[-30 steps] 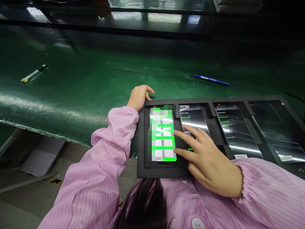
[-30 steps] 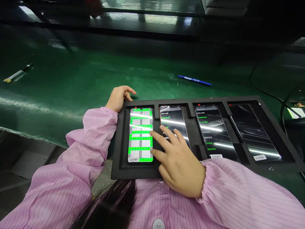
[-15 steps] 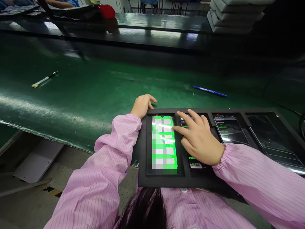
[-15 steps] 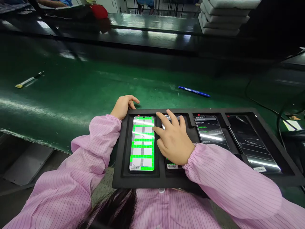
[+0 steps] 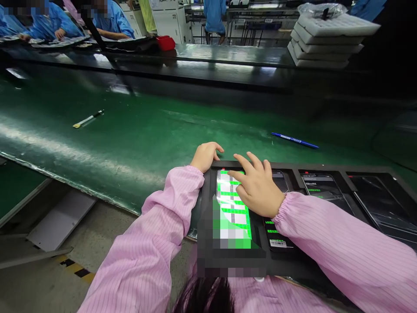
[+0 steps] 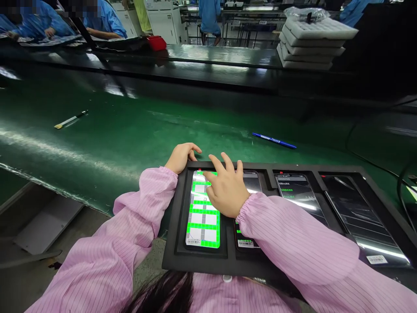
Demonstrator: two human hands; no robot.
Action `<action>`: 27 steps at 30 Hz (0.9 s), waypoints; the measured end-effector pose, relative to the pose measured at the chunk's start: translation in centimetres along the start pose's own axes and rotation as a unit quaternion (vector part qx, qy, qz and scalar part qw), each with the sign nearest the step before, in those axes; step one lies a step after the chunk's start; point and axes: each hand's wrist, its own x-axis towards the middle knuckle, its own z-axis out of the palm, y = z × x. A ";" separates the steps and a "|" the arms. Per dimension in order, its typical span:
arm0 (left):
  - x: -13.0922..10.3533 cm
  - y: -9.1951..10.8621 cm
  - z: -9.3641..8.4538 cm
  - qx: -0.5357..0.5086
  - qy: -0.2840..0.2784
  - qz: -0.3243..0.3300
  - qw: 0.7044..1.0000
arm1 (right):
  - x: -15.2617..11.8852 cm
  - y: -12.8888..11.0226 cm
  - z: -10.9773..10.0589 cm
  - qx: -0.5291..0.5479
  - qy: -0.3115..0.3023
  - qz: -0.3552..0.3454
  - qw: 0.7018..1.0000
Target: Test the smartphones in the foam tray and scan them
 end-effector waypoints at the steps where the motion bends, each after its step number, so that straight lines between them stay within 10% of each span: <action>1: 0.0 0.0 0.0 0.000 -0.001 0.000 1.000 | 0.3 -0.3 0.1 0.004 -0.003 -0.006 1.000; 9: 0.0 0.0 -0.1 -0.014 -0.011 -0.004 1.000 | 0.8 -1.2 0.6 0.026 -0.017 -0.031 0.999; 27: -0.1 0.1 0.2 -0.003 -0.006 -0.001 1.000 | -7.7 -3.7 -0.7 0.069 -0.090 -0.163 0.980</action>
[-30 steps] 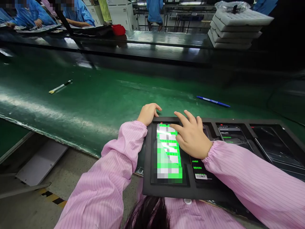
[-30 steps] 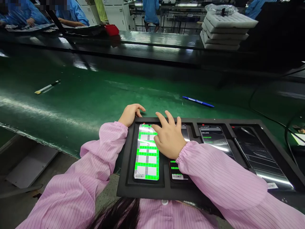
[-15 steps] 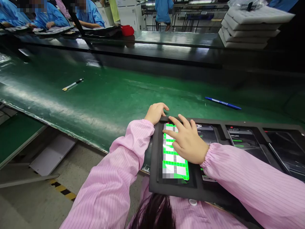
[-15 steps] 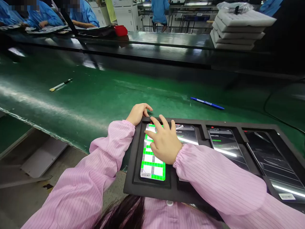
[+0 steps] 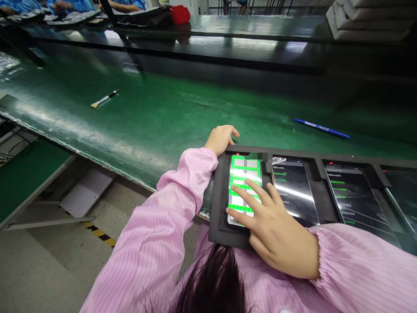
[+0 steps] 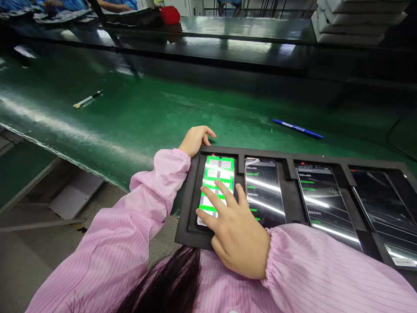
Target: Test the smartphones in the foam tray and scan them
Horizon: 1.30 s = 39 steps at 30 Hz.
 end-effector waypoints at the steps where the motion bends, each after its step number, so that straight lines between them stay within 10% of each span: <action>1: 0.0 0.0 0.0 0.000 0.001 0.000 1.000 | -0.2 -0.3 0.0 0.002 -0.001 0.003 1.000; 17: 0.1 -0.1 -0.1 -0.010 0.003 -0.003 1.000 | -2.5 1.1 -0.7 -0.002 0.020 0.026 0.999; 39: 0.0 0.0 -0.3 0.009 0.000 0.001 1.000 | 5.5 7.6 -2.3 -0.060 0.055 0.179 0.981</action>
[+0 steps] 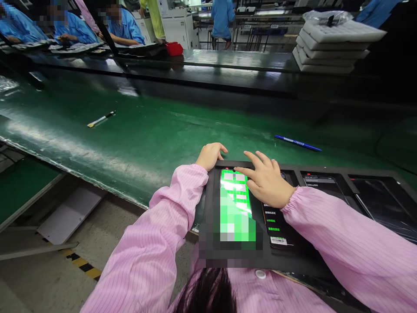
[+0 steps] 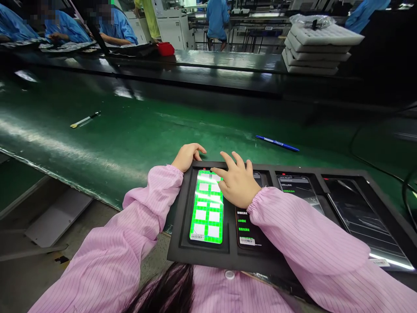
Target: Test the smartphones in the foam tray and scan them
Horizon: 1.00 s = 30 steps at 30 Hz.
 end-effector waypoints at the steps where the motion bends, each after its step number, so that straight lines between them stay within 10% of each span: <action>1: 0.0 0.1 0.0 0.001 0.001 -0.001 1.000 | -0.2 0.2 -0.1 0.003 0.007 0.005 1.000; 17: 0.4 -0.6 0.2 -0.010 0.014 0.017 1.000 | -12.0 4.9 -0.7 0.093 0.121 -0.084 0.985; 30: 0.0 0.0 0.2 -0.003 0.026 0.036 0.999 | -10.4 1.2 -0.2 0.144 0.115 -0.153 0.971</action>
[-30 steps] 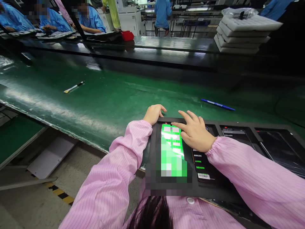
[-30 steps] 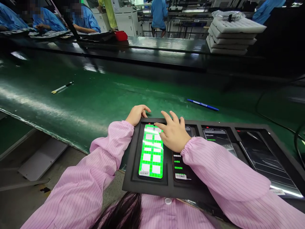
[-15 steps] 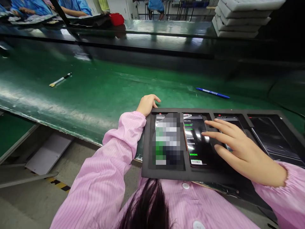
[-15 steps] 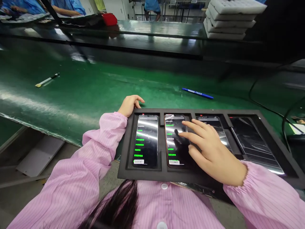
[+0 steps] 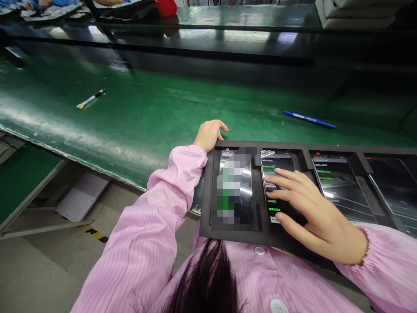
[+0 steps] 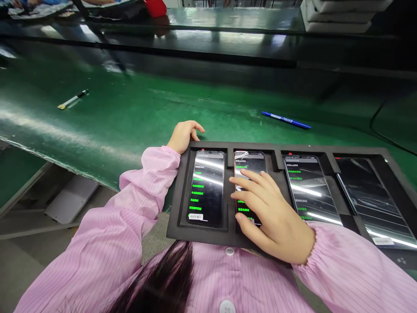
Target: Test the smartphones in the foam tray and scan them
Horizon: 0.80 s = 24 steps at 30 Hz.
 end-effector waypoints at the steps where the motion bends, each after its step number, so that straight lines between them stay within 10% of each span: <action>1: 0.0 0.0 0.0 0.000 0.003 0.004 1.000 | 0.2 0.3 -0.1 -0.009 0.004 -0.008 1.000; 16: 1.4 -1.4 -0.4 -0.072 0.069 0.021 0.995 | -8.1 5.5 -4.8 -0.066 0.101 0.105 0.987; 24: 2.0 -1.6 -0.6 -0.082 0.107 0.027 0.991 | -9.5 3.0 -0.7 -0.152 0.094 0.018 0.984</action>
